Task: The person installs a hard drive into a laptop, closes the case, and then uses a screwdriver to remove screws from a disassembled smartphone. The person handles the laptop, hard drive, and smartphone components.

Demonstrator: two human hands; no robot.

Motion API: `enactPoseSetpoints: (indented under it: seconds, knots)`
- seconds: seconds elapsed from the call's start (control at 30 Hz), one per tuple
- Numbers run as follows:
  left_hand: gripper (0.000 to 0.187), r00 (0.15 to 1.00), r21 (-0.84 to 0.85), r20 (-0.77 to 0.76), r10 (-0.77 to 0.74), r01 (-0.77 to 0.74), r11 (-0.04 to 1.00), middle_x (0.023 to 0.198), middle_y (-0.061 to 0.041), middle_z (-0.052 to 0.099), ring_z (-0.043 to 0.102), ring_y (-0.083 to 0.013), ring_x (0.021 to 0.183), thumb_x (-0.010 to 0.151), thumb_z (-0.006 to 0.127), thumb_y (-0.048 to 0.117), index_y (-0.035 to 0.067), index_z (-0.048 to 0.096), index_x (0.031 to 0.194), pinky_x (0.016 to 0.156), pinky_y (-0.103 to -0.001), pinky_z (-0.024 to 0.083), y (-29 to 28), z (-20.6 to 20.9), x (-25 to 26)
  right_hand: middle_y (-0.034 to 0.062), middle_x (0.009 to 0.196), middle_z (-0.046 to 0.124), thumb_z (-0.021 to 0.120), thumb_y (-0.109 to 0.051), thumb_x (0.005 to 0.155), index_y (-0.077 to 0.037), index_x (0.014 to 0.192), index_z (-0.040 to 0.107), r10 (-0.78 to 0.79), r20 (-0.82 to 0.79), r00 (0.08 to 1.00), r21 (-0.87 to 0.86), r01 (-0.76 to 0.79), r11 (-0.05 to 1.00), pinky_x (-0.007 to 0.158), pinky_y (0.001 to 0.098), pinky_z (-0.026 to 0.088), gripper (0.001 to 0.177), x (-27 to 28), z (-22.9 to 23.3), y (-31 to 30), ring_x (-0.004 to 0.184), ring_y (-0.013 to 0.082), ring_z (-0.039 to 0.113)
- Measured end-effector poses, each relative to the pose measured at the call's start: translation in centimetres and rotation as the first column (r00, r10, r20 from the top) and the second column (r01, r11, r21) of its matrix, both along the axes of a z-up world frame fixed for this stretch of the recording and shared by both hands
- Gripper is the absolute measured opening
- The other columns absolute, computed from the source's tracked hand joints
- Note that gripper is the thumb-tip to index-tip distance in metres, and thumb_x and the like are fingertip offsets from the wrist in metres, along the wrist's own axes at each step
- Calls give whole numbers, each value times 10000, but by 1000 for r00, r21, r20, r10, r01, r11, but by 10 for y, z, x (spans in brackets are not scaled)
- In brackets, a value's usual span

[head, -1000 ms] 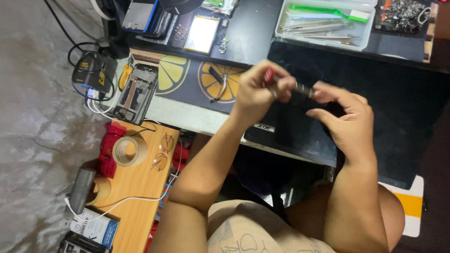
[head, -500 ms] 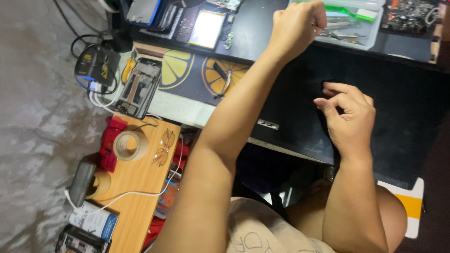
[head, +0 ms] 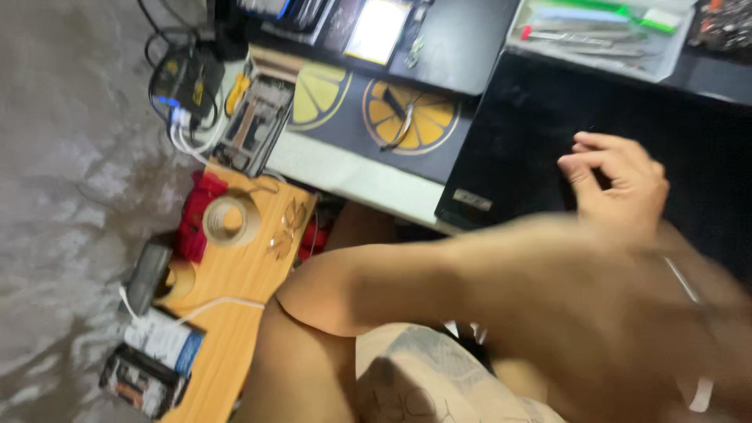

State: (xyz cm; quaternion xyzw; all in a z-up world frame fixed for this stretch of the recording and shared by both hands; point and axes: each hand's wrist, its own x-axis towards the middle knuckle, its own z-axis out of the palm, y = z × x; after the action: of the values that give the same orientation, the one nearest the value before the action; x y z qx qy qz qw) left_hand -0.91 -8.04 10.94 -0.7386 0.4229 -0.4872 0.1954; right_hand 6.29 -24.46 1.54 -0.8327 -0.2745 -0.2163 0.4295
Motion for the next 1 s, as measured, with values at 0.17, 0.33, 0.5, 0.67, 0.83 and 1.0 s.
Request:
enactPoseSetpoints:
  seconds: [0.17,0.33,0.5,0.67,0.83,1.0]
  knots:
    - [337,940,-71,-341,-10,-15,997,933,-111,678,647,-260,835,943,595,316,66,673,1155,768,-409,532,21,-5,-53,140,1176,735,783,-5,961,-16,979,732,-59,-87,995,94,67,993,951,317,556,56,-14,9,16,1062,228,719]
    - [297,872,-124,-486,-54,-8,992,925,-110,675,648,-268,858,945,643,283,64,666,1145,783,-415,532,41,-13,-60,150,1146,737,779,11,962,-5,971,727,-62,-36,997,83,65,994,959,320,549,54,-12,4,10,1049,229,720]
    - [267,738,-203,-674,-28,-148,968,917,-108,672,649,-276,881,947,691,250,61,660,1134,798,-421,532,75,-12,-90,155,1141,732,772,24,993,-3,1016,737,-26,-53,998,99,31,995,999,328,551,50,-7,-11,9,1059,229,706]
    - [250,354,-360,-907,-230,-364,859,909,-107,668,650,-283,904,949,739,216,59,653,1124,813,-426,532,141,8,-102,156,1173,749,768,43,1013,21,1035,739,-48,25,999,34,47,998,1003,305,536,43,-6,-17,-1,1094,239,711]
    - [249,538,-545,-828,-155,-710,446,900,-106,665,652,-291,927,952,787,183,56,647,1114,828,-432,531,223,7,-80,128,1187,732,756,26,1017,-8,1047,742,-28,-59,998,77,32,997,1019,308,533,48,-1,-27,6,1103,213,691]
    - [500,627,-502,-744,230,-752,427,1192,-184,629,562,-417,1091,763,935,275,61,680,1136,917,-483,483,318,-37,-54,120,1264,691,741,14,1090,-6,1057,687,-11,-137,991,161,33,986,1069,315,500,66,-5,-29,9,1177,199,645]
